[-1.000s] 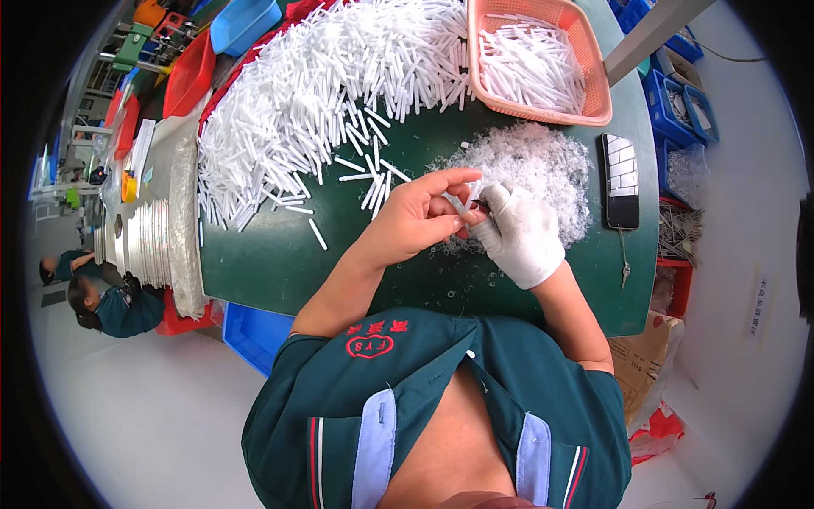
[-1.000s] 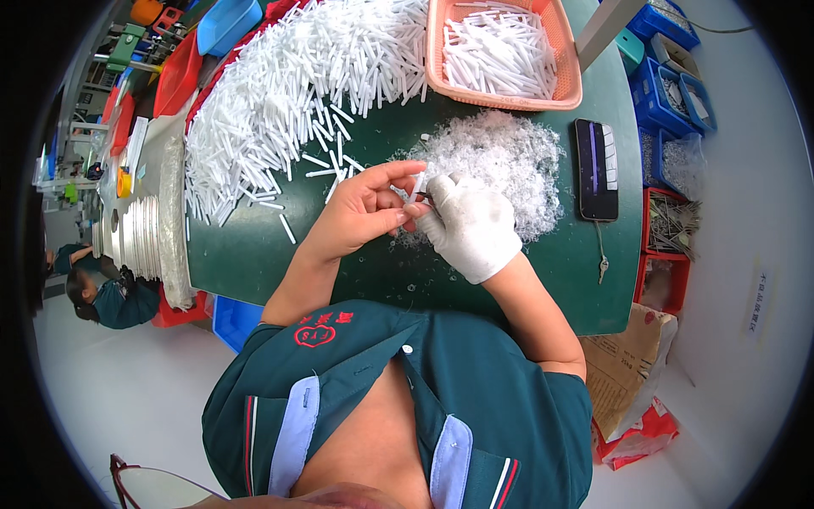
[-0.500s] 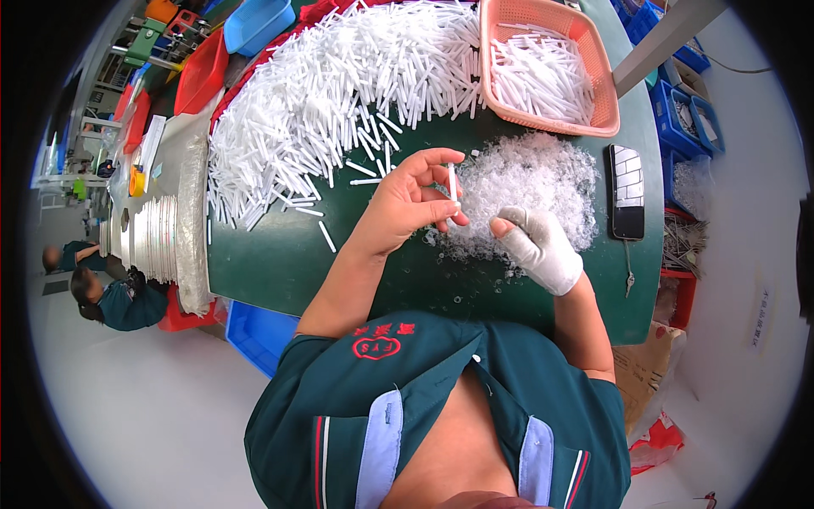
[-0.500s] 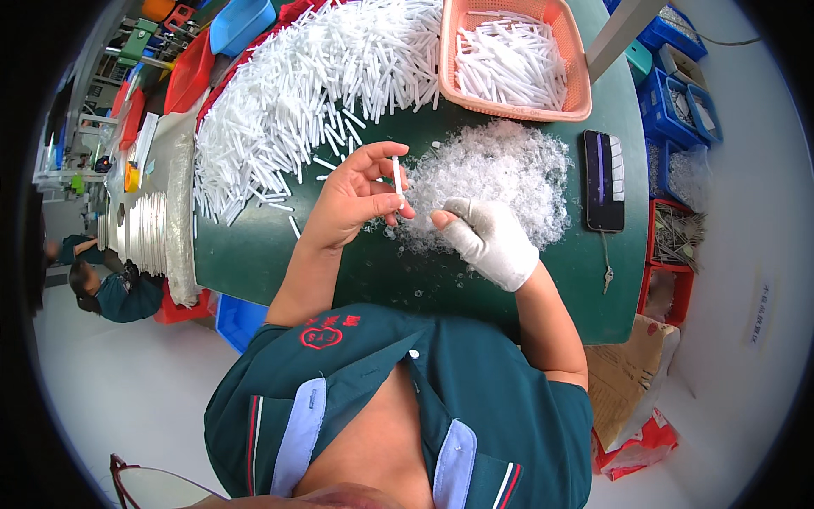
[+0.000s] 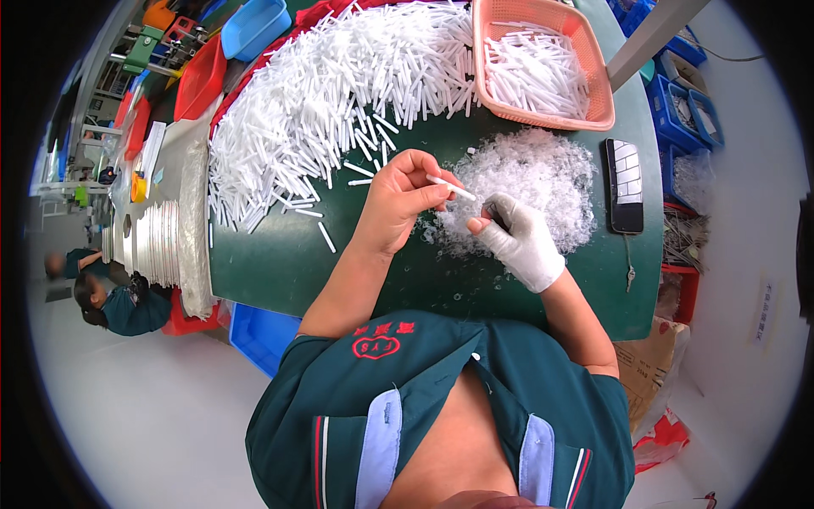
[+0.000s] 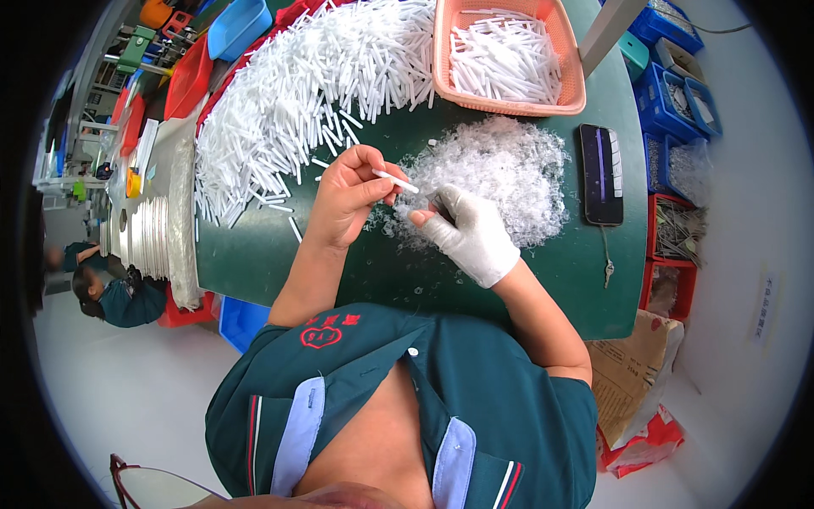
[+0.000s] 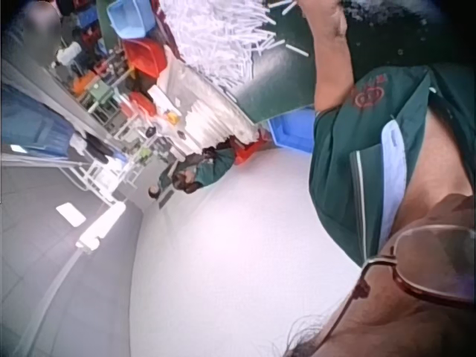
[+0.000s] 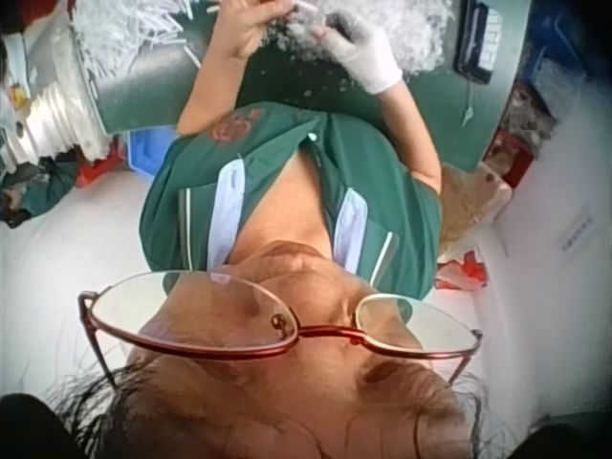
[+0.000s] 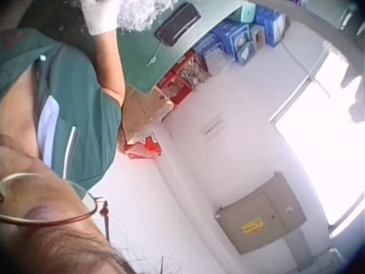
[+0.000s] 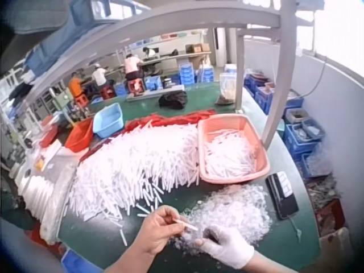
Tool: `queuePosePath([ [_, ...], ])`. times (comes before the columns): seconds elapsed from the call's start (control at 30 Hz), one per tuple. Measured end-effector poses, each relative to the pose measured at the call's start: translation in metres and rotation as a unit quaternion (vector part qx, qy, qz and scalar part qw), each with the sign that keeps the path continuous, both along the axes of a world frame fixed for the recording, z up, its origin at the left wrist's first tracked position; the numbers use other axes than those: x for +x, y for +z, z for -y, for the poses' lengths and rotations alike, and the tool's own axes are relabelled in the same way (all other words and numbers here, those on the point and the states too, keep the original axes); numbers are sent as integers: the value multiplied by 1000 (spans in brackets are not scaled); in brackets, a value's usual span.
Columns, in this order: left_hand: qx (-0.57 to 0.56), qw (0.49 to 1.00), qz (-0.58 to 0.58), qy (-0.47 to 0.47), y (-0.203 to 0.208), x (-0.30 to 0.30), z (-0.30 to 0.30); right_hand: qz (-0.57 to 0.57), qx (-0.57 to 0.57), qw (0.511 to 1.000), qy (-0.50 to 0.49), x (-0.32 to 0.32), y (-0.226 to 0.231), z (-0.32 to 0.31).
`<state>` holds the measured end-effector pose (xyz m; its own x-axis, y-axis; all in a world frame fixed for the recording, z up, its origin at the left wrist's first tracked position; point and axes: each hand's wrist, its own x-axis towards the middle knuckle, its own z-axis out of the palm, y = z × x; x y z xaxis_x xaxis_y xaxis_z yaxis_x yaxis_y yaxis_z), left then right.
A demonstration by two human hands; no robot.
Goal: The person picks up plastic tubes from the workbench and trims their edges one by one using a small hand cutter, accumulating shavings on the table.
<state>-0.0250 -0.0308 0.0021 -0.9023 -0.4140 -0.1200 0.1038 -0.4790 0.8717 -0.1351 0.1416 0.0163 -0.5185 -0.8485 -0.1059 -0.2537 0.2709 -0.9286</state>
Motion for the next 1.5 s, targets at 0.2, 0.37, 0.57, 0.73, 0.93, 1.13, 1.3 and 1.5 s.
queuePosePath([
  [0.2,101,995,-9,-20,-7,0,-15,5,-43,997,-59,3,-6,1],
  [0.37,152,988,-36,-18,-13,1,-22,-19,-49,997,-55,3,-4,1],
  [0.57,157,985,-65,-12,-23,1,-25,-21,-58,996,-58,3,0,0],
  [0.73,166,983,-78,-25,-20,0,-27,-30,-39,997,-51,3,0,0],
  [0.93,173,980,-91,-25,-25,2,-29,-43,-37,998,-38,2,3,0],
  [1.13,174,981,-88,-23,-24,2,-31,-79,-45,995,-38,3,5,-1],
  [1.3,185,978,-93,-4,-22,3,-31,-60,-53,997,12,4,8,-1],
  [1.5,77,994,-51,56,-13,3,-30,3,50,997,50,-13,-1,-8],
])
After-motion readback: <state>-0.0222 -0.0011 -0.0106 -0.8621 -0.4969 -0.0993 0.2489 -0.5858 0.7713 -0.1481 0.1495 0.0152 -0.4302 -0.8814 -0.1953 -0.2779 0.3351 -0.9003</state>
